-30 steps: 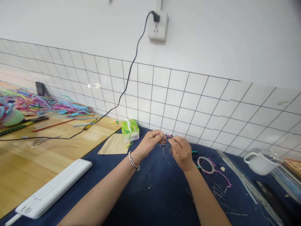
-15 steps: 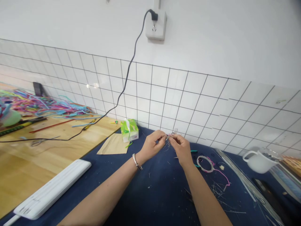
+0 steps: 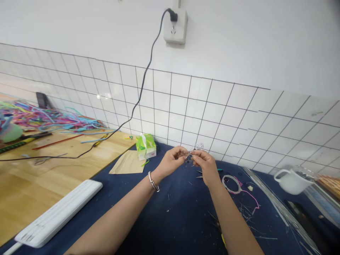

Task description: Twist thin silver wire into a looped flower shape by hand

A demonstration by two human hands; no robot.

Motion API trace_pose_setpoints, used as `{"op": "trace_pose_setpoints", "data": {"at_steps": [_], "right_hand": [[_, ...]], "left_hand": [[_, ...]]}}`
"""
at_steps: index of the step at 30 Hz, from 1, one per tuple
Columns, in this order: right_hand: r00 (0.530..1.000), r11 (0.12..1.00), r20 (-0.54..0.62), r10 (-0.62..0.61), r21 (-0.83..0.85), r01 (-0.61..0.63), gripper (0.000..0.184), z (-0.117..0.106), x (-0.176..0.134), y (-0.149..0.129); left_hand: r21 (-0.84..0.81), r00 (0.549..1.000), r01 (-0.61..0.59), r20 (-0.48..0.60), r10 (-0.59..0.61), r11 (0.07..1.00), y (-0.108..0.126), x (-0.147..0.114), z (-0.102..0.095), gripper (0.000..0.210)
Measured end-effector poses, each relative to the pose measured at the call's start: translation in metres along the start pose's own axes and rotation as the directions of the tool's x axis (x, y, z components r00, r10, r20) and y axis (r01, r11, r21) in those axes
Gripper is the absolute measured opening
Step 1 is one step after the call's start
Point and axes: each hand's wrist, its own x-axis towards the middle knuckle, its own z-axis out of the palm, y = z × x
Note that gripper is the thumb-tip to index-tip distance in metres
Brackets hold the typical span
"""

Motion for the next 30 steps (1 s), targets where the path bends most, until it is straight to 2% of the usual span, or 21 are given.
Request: {"op": "trace_pose_setpoints", "data": {"at_steps": [3, 7, 10, 14, 18, 21, 24, 30], "right_hand": [[0.999, 0.996, -0.002, -0.033, -0.081, 0.032, 0.016, -0.003, 0.001, -0.001], [0.998, 0.982, 0.021, -0.057, -0.177, 0.060, 0.017, -0.005, 0.002, 0.003], [0.997, 0.971, 0.055, -0.055, -0.230, 0.066, 0.017, -0.006, 0.003, 0.008], [0.996, 0.963, 0.072, -0.059, -0.258, 0.076, 0.019, -0.008, 0.005, 0.013], [0.993, 0.953, 0.095, -0.064, -0.289, 0.089, 0.017, -0.010, 0.007, 0.015], [0.990, 0.945, 0.124, -0.060, -0.312, 0.096, 0.018, -0.010, 0.006, 0.016], [0.989, 0.937, 0.133, -0.061, -0.335, 0.103, 0.020, -0.010, 0.005, 0.017], [0.987, 0.911, 0.129, -0.091, -0.389, 0.135, 0.015, -0.008, 0.006, 0.017]], "left_hand": [[-0.094, 0.995, 0.038, 0.094, -0.029, 0.995, 0.002, 0.001, -0.004, 0.012], [-0.057, 0.988, 0.041, 0.152, -0.031, 0.998, 0.004, 0.002, -0.010, 0.017], [0.033, 0.991, 0.047, 0.124, -0.050, 0.998, 0.004, 0.003, -0.010, 0.022], [0.072, 0.996, 0.027, 0.080, -0.033, 0.997, 0.001, 0.003, -0.007, 0.021], [0.198, 0.995, -0.097, 0.037, 0.091, 0.975, 0.003, 0.003, -0.006, 0.015], [0.282, 0.984, -0.175, 0.072, 0.162, 0.943, 0.007, 0.002, -0.007, 0.013], [0.294, 0.987, -0.145, 0.107, 0.118, 0.945, 0.009, 0.001, -0.008, 0.015], [0.285, 0.998, -0.058, 0.041, 0.048, 0.957, 0.002, -0.001, -0.007, 0.016]]}}
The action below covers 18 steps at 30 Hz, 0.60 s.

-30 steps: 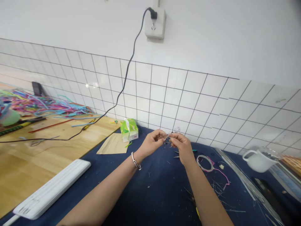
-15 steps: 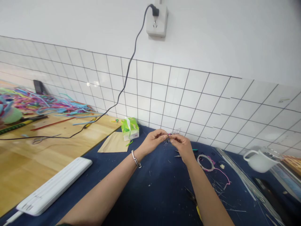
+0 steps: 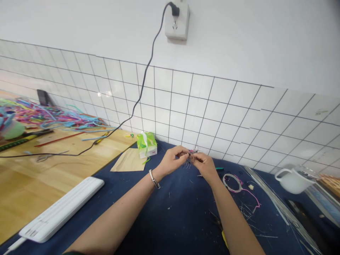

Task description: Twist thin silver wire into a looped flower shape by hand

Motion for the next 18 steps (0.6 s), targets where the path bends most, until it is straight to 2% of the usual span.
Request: {"op": "trace_pose_setpoints", "data": {"at_steps": [5, 11, 14, 18], "right_hand": [[1.000, 1.000, -0.019, 0.002, 0.002, -0.002, 0.016, 0.000, 0.000, -0.003], [0.995, 0.983, -0.070, 0.072, 0.175, -0.058, 0.022, -0.002, -0.002, -0.012], [0.990, 0.973, -0.107, 0.093, 0.219, -0.068, 0.027, 0.002, -0.002, -0.013], [0.982, 0.973, -0.151, 0.112, 0.216, -0.078, 0.030, 0.007, -0.002, -0.009]], "left_hand": [[-0.095, 0.997, 0.063, -0.033, -0.067, 0.993, -0.006, 0.001, 0.001, 0.014], [-0.274, 0.992, 0.116, 0.082, -0.098, 0.955, -0.003, 0.002, 0.001, 0.013], [-0.261, 0.987, 0.129, 0.131, -0.097, 0.957, -0.001, 0.001, 0.001, 0.013], [-0.164, 0.983, 0.116, 0.160, -0.090, 0.980, 0.000, 0.001, 0.001, 0.012]]}}
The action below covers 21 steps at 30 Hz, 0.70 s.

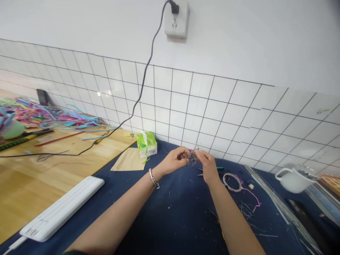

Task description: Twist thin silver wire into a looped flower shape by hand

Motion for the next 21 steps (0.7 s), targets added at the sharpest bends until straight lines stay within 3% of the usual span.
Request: {"op": "trace_pose_setpoints", "data": {"at_steps": [8, 14, 21], "right_hand": [[1.000, 0.995, 0.008, -0.012, -0.096, 0.013, 0.024, -0.0005, 0.0006, 0.0070], [1.000, 0.989, 0.014, -0.026, -0.148, 0.028, 0.021, -0.0044, 0.0029, 0.0065], [1.000, 0.988, 0.002, -0.026, -0.153, 0.026, 0.018, -0.0058, 0.0024, 0.0050]], "left_hand": [[0.164, 0.996, -0.011, -0.088, 0.026, 0.986, -0.0065, 0.0019, 0.0018, 0.023], [0.251, 0.988, -0.051, -0.126, 0.085, 0.967, -0.0087, 0.0029, -0.0005, 0.018], [0.120, 0.999, -0.053, 0.001, 0.054, 0.991, -0.0063, 0.0032, -0.0072, 0.015]]}}
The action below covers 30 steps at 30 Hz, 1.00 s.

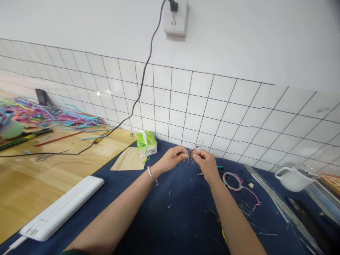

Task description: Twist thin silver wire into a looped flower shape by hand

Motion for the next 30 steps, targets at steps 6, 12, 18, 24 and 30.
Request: {"op": "trace_pose_setpoints", "data": {"at_steps": [6, 12, 18, 24, 30], "right_hand": [[1.000, 0.999, 0.001, 0.025, 0.027, -0.025, 0.018, 0.001, 0.000, 0.003], [0.999, 0.999, 0.028, 0.017, 0.033, -0.018, 0.015, 0.002, -0.001, 0.003], [0.995, 0.999, 0.091, -0.026, -0.029, 0.029, 0.011, 0.001, -0.001, -0.003], [0.986, 0.989, 0.140, -0.089, -0.105, 0.104, 0.011, 0.001, -0.001, -0.006], [0.972, 0.964, 0.171, -0.164, -0.181, 0.195, 0.014, 0.000, -0.001, -0.008]], "left_hand": [[-0.189, 0.995, 0.045, 0.098, -0.027, 0.981, -0.003, 0.000, -0.004, 0.019], [-0.278, 0.996, 0.060, 0.079, -0.039, 0.959, -0.009, -0.001, -0.002, 0.023], [-0.170, 0.998, 0.050, 0.037, -0.045, 0.984, -0.009, 0.000, -0.001, 0.021], [-0.073, 1.000, -0.013, -0.002, 0.012, 0.997, -0.007, 0.001, -0.003, 0.017], [-0.067, 0.999, 0.028, 0.045, -0.025, 0.997, -0.013, 0.000, 0.000, 0.013]]}}
